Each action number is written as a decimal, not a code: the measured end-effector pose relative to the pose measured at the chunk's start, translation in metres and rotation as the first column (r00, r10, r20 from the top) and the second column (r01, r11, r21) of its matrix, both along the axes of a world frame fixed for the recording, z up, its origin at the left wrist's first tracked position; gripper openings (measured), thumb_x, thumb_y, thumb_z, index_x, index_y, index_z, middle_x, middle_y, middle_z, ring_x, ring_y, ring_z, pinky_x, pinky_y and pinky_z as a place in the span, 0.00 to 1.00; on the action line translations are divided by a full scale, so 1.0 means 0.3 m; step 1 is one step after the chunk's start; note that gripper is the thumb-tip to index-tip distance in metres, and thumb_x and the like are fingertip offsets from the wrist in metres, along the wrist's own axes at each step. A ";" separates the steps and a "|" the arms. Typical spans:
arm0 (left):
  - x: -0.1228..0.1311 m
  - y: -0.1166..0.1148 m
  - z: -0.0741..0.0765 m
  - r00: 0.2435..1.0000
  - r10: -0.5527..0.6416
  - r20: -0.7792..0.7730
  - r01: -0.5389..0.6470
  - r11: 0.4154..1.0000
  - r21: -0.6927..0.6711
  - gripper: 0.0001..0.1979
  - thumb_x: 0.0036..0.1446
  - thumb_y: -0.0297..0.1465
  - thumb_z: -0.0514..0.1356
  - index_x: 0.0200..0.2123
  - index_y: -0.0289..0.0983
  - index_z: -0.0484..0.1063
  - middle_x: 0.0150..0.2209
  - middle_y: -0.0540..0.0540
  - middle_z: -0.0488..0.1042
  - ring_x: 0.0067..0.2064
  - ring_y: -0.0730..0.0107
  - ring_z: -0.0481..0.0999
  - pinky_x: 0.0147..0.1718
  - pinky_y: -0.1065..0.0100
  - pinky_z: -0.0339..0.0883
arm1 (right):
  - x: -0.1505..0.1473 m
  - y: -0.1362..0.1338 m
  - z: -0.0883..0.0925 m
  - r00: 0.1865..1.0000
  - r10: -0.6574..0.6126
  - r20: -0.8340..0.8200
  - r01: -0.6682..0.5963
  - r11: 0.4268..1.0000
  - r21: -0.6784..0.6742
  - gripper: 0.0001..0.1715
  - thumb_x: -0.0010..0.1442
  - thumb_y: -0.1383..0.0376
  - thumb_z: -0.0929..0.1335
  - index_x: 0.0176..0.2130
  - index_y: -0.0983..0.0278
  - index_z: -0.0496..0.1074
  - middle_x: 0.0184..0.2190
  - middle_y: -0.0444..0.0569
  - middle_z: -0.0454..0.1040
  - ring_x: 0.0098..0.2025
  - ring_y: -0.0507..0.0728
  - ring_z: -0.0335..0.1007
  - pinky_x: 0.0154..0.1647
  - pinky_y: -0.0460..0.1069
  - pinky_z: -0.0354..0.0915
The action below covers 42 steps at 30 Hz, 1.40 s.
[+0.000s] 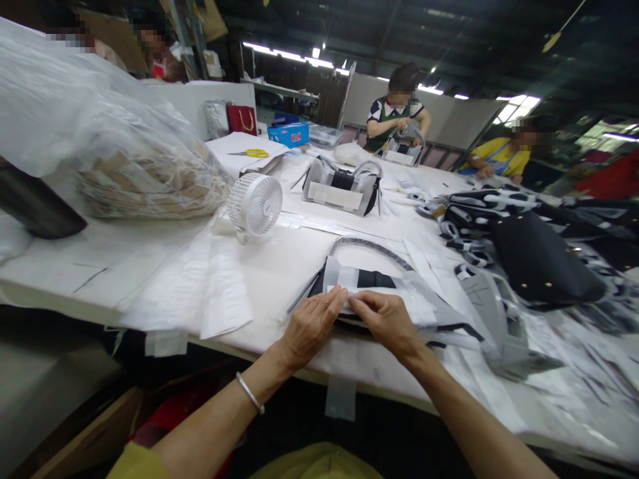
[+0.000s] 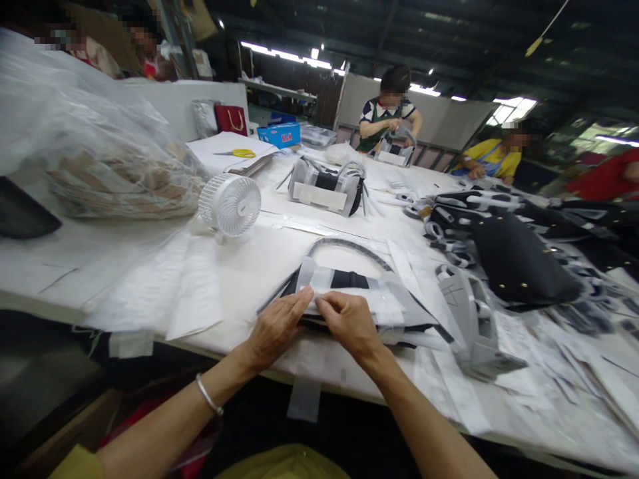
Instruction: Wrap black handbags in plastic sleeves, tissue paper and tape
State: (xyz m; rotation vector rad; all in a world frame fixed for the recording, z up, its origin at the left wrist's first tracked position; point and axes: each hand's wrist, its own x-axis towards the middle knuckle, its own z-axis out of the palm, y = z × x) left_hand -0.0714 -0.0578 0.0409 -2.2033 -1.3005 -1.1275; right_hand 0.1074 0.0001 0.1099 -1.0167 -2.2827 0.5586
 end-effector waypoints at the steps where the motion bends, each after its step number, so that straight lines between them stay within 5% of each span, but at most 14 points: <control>1: 0.000 0.000 -0.001 1.000 -0.001 0.003 0.001 1.000 0.001 0.29 0.65 0.22 0.50 0.68 0.31 0.48 0.57 0.34 0.72 0.58 0.60 0.73 0.53 0.61 0.72 | -0.005 -0.014 -0.017 0.999 0.008 -0.040 -0.005 0.997 0.077 0.12 0.64 0.64 0.66 0.33 0.62 0.80 0.31 0.46 0.82 0.35 0.60 0.80 0.41 0.52 0.75; 6: -0.001 0.000 -0.002 0.999 -0.025 0.042 0.025 1.000 0.002 0.23 0.65 0.23 0.53 0.63 0.31 0.57 0.53 0.37 0.75 0.55 0.63 0.75 0.53 0.63 0.71 | 0.013 -0.052 -0.080 0.981 0.171 -0.089 -0.123 0.910 0.396 0.11 0.64 0.71 0.66 0.43 0.62 0.77 0.43 0.51 0.81 0.47 0.59 0.78 0.56 0.56 0.71; 11: 0.001 -0.002 0.003 0.999 -0.022 0.030 0.022 1.000 0.002 0.12 0.66 0.24 0.53 0.50 0.35 0.69 0.49 0.41 0.78 0.50 0.64 0.77 0.49 0.63 0.73 | 0.050 -0.076 -0.089 0.969 0.247 0.016 -0.222 0.838 0.499 0.15 0.63 0.73 0.67 0.48 0.61 0.76 0.44 0.50 0.81 0.50 0.59 0.76 0.57 0.58 0.70; 14: 0.000 -0.002 -0.001 1.000 -0.017 -0.016 0.017 1.000 0.001 0.09 0.66 0.25 0.53 0.47 0.36 0.71 0.49 0.42 0.78 0.50 0.63 0.77 0.49 0.62 0.73 | 0.055 -0.082 -0.060 0.968 0.251 -0.007 -0.224 0.876 0.427 0.08 0.63 0.69 0.68 0.40 0.60 0.78 0.38 0.49 0.81 0.44 0.58 0.77 0.53 0.57 0.72; 17: -0.001 -0.002 -0.007 0.997 -0.033 -0.069 0.032 0.999 -0.018 0.10 0.67 0.27 0.53 0.47 0.36 0.71 0.48 0.43 0.78 0.50 0.63 0.77 0.50 0.62 0.73 | 0.037 -0.040 -0.013 0.991 0.126 -0.054 -0.106 0.954 0.279 0.11 0.67 0.64 0.65 0.36 0.60 0.78 0.36 0.49 0.81 0.41 0.57 0.78 0.49 0.54 0.73; 19: -0.002 -0.001 -0.008 0.996 -0.032 -0.085 0.030 0.999 -0.020 0.10 0.67 0.26 0.53 0.48 0.37 0.71 0.48 0.43 0.78 0.51 0.63 0.76 0.50 0.63 0.73 | 0.012 0.015 0.003 1.000 0.015 0.016 -0.018 0.977 0.213 0.17 0.69 0.62 0.61 0.46 0.62 0.77 0.46 0.53 0.80 0.51 0.59 0.75 0.56 0.56 0.69; 22: -0.002 0.001 -0.006 0.996 -0.031 -0.089 0.028 0.999 -0.031 0.12 0.67 0.25 0.52 0.49 0.37 0.72 0.48 0.42 0.78 0.51 0.64 0.76 0.51 0.62 0.72 | -0.037 0.096 -0.026 0.951 -0.009 0.309 -0.035 0.990 0.138 0.27 0.69 0.60 0.58 0.62 0.67 0.66 0.64 0.57 0.64 0.67 0.64 0.56 0.67 0.64 0.54; 27: -0.008 -0.003 -0.004 0.991 -0.060 -0.119 0.053 0.996 -0.068 0.15 0.66 0.24 0.52 0.53 0.35 0.69 0.50 0.39 0.77 0.53 0.62 0.75 0.52 0.59 0.72 | -0.071 0.134 -0.107 0.849 0.043 0.526 -0.080 0.996 0.049 0.30 0.70 0.60 0.57 0.67 0.68 0.58 0.68 0.56 0.55 0.72 0.64 0.44 0.70 0.65 0.44; 34: -0.016 -0.003 -0.022 0.989 -0.083 -0.125 0.071 0.992 -0.101 0.14 0.66 0.25 0.54 0.53 0.36 0.69 0.52 0.40 0.76 0.54 0.60 0.74 0.54 0.57 0.70 | 0.021 0.042 -0.093 0.992 0.072 0.107 -0.101 0.952 0.290 0.15 0.67 0.64 0.66 0.52 0.61 0.75 0.50 0.52 0.79 0.54 0.60 0.74 0.65 0.62 0.59; 42: -0.036 -0.047 0.036 0.985 -0.156 -0.076 0.128 0.947 -0.294 0.23 0.59 0.27 0.61 0.57 0.35 0.64 0.56 0.38 0.72 0.59 0.56 0.70 0.59 0.53 0.65 | 0.064 -0.028 -0.145 0.991 0.131 0.016 -0.126 0.905 0.406 0.07 0.62 0.63 0.71 0.42 0.60 0.78 0.41 0.50 0.82 0.46 0.59 0.79 0.55 0.57 0.71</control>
